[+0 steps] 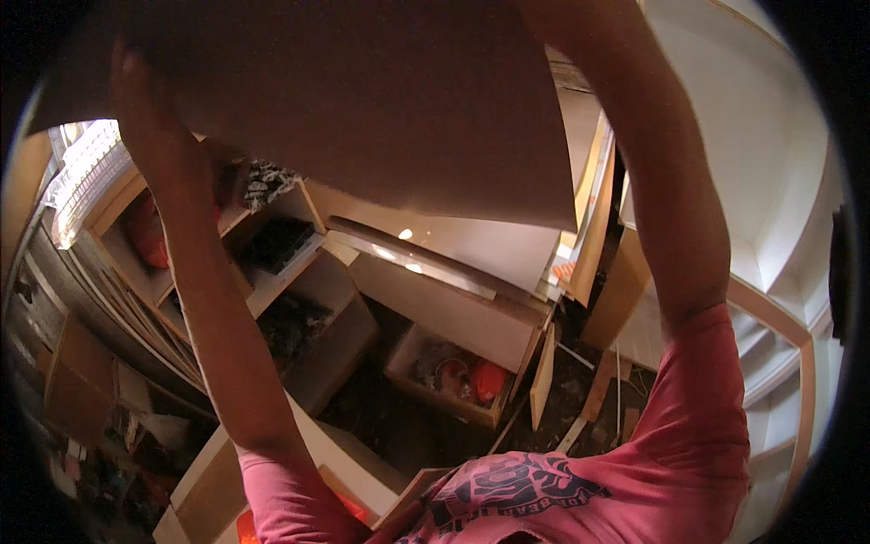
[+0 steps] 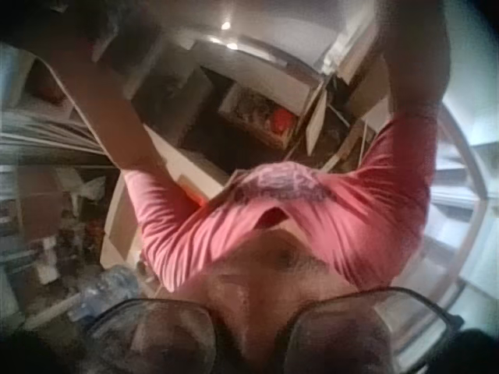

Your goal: The person hammers a wooden block onto a board, measures various wood and laminate pieces with a tape measure, and carries a large curved laminate piece through the workshop.

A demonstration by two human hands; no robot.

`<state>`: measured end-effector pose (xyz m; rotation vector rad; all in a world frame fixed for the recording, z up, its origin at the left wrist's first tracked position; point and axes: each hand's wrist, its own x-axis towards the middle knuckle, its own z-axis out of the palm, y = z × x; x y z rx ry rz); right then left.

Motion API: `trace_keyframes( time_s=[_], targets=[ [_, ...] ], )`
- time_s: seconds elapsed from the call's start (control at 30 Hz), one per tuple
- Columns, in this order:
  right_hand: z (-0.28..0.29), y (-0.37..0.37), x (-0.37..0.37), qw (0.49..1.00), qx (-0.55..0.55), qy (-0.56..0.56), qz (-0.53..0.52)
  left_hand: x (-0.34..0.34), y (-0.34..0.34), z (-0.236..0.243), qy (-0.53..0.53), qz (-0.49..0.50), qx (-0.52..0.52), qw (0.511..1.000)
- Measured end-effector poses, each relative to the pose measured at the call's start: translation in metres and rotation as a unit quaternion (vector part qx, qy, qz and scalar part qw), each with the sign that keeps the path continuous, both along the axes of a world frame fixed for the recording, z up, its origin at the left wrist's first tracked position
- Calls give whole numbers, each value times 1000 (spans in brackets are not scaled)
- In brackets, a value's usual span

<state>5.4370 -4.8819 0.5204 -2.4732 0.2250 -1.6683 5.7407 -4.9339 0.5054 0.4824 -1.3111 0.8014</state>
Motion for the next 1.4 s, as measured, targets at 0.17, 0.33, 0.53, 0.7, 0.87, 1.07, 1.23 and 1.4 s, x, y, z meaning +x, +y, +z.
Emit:
trace_keyframes(
  time_s=[0.17, 0.33, 0.53, 0.7, 0.87, 1.07, 1.23, 1.4],
  targets=[
    [27, -102, -21, 981, 61, -138, 125, -25, -75, 56, -71, 237, 3, 969],
    [27, -164, -49, 926, 233, -236, 180, -81, -160, 55, -74, 260, 112, 956],
    [-15, -350, -83, 866, 300, -226, 330, -121, -174, 4, -142, 250, 202, 936],
    [-89, -484, -123, 835, 416, -360, -11, -143, -165, -117, -152, 123, 346, 917],
    [-177, -624, -159, 768, 526, -363, -27, -145, -63, -226, -36, 86, 524, 847],
    [-388, -648, -221, 785, 306, -113, -526, -192, 61, -389, 315, -4, 676, 666],
    [-481, -480, -114, 891, 321, 63, -315, -238, 149, -477, 490, -15, 717, 496],
    [-481, -310, -75, 919, 241, 258, -175, -233, 157, -464, 347, -12, 747, 567]
  ],
)
